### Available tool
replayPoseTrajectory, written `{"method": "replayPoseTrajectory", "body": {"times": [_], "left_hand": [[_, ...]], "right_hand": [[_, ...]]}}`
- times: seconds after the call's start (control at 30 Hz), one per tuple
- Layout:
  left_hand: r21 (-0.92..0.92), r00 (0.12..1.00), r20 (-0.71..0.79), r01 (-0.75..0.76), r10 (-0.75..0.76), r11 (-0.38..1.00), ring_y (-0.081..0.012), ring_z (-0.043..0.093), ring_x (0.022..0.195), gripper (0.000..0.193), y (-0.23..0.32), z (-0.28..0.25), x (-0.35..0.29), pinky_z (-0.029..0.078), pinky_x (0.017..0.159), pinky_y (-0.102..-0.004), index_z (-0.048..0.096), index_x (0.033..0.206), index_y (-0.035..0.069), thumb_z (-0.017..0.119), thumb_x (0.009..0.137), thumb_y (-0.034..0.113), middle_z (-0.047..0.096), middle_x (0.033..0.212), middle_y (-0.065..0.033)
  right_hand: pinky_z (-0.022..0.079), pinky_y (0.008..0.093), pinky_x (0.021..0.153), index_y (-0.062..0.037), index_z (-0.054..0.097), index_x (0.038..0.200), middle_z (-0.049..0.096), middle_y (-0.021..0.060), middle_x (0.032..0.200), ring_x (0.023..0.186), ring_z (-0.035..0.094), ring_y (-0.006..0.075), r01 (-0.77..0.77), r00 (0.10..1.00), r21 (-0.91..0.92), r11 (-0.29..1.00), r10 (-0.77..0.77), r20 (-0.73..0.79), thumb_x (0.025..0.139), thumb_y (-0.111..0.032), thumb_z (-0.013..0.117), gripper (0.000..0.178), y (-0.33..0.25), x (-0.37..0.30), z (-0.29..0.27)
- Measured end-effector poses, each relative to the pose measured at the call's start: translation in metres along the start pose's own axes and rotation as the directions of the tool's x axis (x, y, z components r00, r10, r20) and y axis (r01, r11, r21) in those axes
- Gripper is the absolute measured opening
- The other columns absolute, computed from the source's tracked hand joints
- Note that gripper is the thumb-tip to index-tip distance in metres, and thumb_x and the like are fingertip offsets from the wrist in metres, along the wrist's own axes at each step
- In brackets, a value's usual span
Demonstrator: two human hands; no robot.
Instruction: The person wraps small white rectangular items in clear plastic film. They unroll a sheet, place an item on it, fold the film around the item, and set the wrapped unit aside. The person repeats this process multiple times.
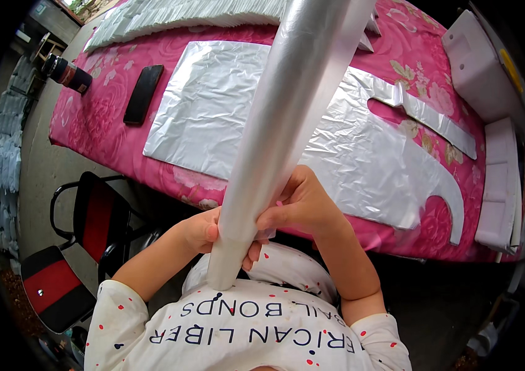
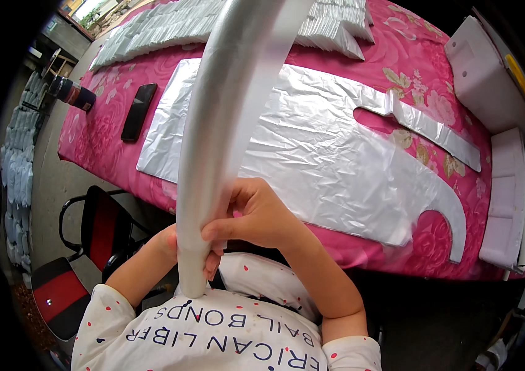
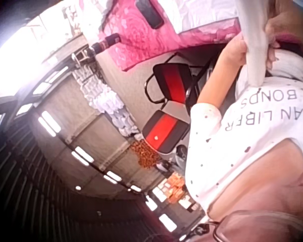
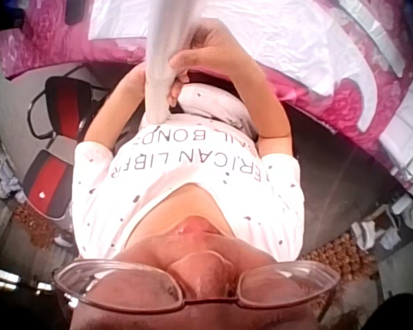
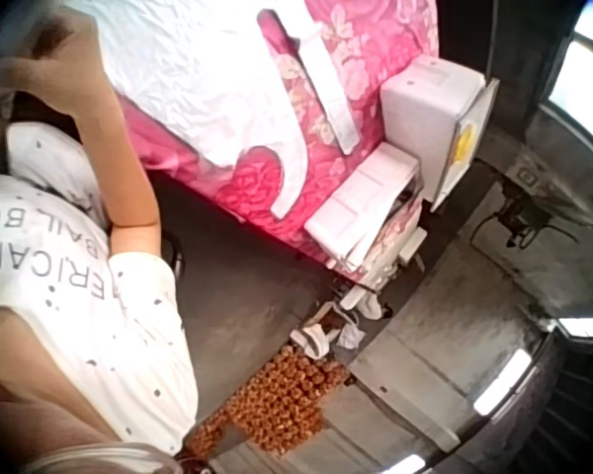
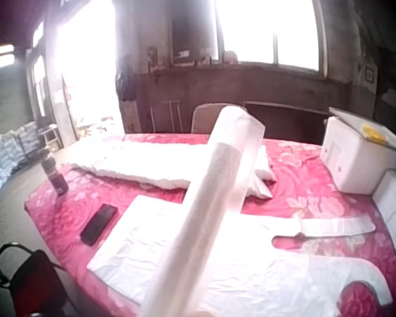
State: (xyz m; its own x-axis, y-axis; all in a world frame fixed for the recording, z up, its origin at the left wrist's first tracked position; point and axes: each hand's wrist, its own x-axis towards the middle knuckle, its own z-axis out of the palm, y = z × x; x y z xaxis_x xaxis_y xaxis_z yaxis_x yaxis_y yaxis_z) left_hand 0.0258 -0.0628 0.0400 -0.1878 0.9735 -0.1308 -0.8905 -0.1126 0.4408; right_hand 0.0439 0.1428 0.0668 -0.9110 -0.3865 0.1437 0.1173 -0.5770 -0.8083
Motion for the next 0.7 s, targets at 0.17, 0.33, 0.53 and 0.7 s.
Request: {"method": "replayPoseTrajectory", "body": {"times": [0.17,0.33,0.53,0.7], "left_hand": [[0.032,0.997,-0.071,0.013,-0.011,0.999,-0.0286,0.061,0.095,0.074,0.013,-0.013,0.0,0.05,0.082,-0.0391,0.044,0.124,-0.002,0.052,0.081,0.057,0.058,0.108,-0.0213],[0.594,0.769,-0.492,-0.046,0.408,0.803,-0.0167,0.06,0.076,0.062,0.006,-0.013,0.02,0.049,0.064,-0.0303,0.044,0.119,0.001,0.049,0.085,0.053,0.058,0.094,-0.0113],[0.607,0.741,-0.645,0.346,0.189,0.715,-0.0122,0.058,0.069,0.045,0.002,-0.001,0.0,0.049,0.057,-0.0261,0.051,0.113,0.001,0.056,0.088,0.039,0.058,0.085,-0.0062],[0.642,0.752,-0.65,0.467,0.109,0.608,-0.0128,0.059,0.08,0.032,-0.015,-0.003,-0.022,0.048,0.07,-0.028,0.057,0.107,0.002,0.061,0.085,0.026,0.062,0.089,-0.0057]], "right_hand": [[0.047,0.0218,0.058,0.0,0.063,0.091,0.063,0.0043,0.078,0.066,0.058,0.0092,-0.174,0.969,-0.034,0.984,0.165,-0.183,0.075,-0.009,0.072,0.021,-0.003,0.0,0.008],[0.045,0.0256,0.057,0.0027,0.062,0.096,0.063,0.005,0.074,0.061,0.055,0.0089,-0.32,0.889,-0.479,0.817,0.084,-0.45,0.077,-0.027,0.071,0.037,0.031,-0.003,0.004],[0.041,0.028,0.052,-0.0001,0.064,0.097,0.058,0.0063,0.061,0.053,0.053,0.0144,-0.479,0.878,-0.649,0.591,0.333,-0.345,0.075,-0.029,0.071,0.037,0.007,-0.019,0.005],[0.046,0.0314,0.064,-0.0038,0.063,0.092,0.061,0.007,0.08,0.07,0.058,0.0185,0.046,0.977,-0.9,0.434,-0.209,-0.051,0.072,-0.02,0.071,0.027,0.016,-0.018,0.02]]}}
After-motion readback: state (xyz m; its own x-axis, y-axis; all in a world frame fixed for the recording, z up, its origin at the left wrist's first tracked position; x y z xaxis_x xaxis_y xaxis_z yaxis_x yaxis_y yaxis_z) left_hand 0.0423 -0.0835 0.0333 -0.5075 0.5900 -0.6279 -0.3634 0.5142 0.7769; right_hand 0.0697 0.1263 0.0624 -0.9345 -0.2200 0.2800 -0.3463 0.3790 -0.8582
